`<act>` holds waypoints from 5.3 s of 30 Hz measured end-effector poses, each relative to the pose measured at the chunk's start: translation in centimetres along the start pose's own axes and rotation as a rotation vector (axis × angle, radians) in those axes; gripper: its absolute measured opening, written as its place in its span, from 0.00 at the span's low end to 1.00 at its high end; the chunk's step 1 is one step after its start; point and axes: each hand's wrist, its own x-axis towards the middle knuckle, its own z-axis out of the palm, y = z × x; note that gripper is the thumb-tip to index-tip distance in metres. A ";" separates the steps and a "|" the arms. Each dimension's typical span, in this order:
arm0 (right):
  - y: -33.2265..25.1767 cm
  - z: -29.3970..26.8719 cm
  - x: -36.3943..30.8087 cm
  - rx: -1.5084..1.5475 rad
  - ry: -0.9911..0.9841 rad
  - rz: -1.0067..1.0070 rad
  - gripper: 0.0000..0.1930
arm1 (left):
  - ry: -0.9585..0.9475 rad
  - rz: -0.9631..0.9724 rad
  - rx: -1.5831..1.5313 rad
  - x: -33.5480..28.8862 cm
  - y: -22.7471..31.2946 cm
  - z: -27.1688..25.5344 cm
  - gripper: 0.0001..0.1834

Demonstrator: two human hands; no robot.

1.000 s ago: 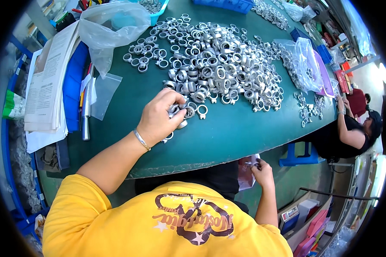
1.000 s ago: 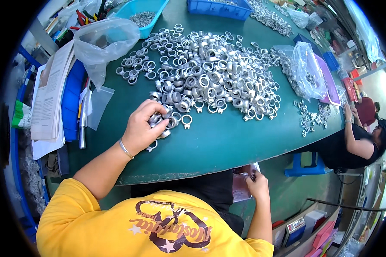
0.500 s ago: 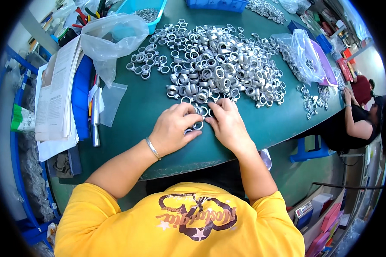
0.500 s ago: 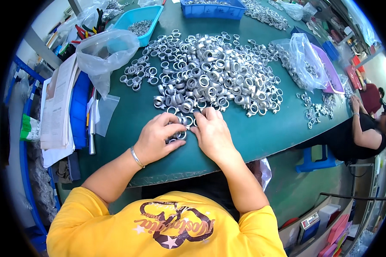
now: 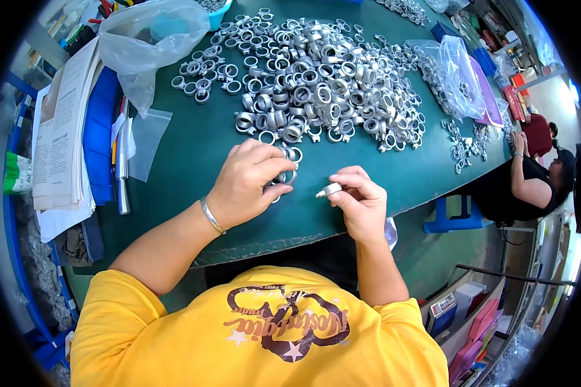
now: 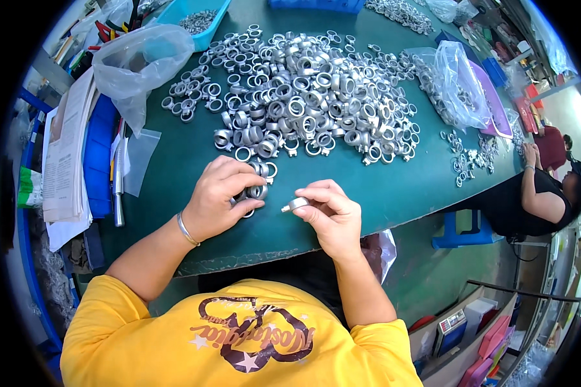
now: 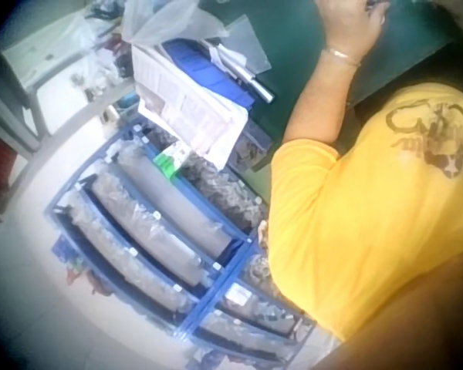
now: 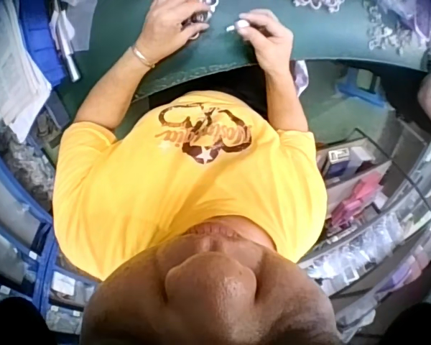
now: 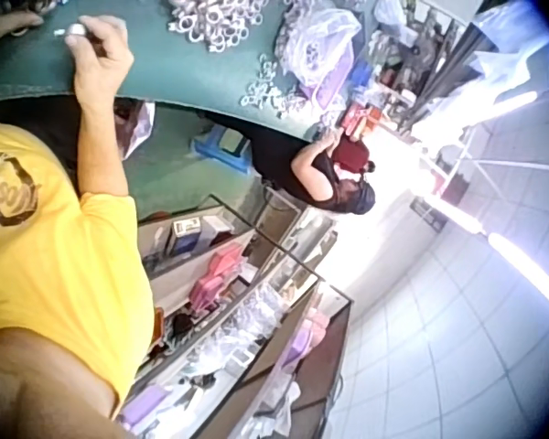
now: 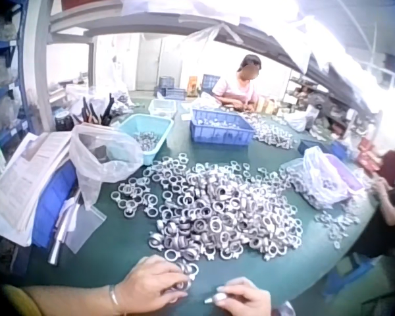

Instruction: The person picks up small metal rings from a pile, turns them over by hand to check their condition, and places them into a separate pile or container.

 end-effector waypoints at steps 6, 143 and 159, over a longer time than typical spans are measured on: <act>-0.3 0.2 -0.2 0.309 -0.004 0.340 0.10 | -0.001 -0.001 -0.024 0.1 -0.1 -0.1 0.17; -0.9 1.8 2.8 -0.686 -0.261 -0.100 0.10 | 0.270 -0.511 -0.440 -0.4 -2.1 1.1 0.07; -1.0 1.2 0.0 0.271 -0.154 0.406 0.12 | 0.246 -0.556 -0.470 -0.4 -2.1 1.0 0.07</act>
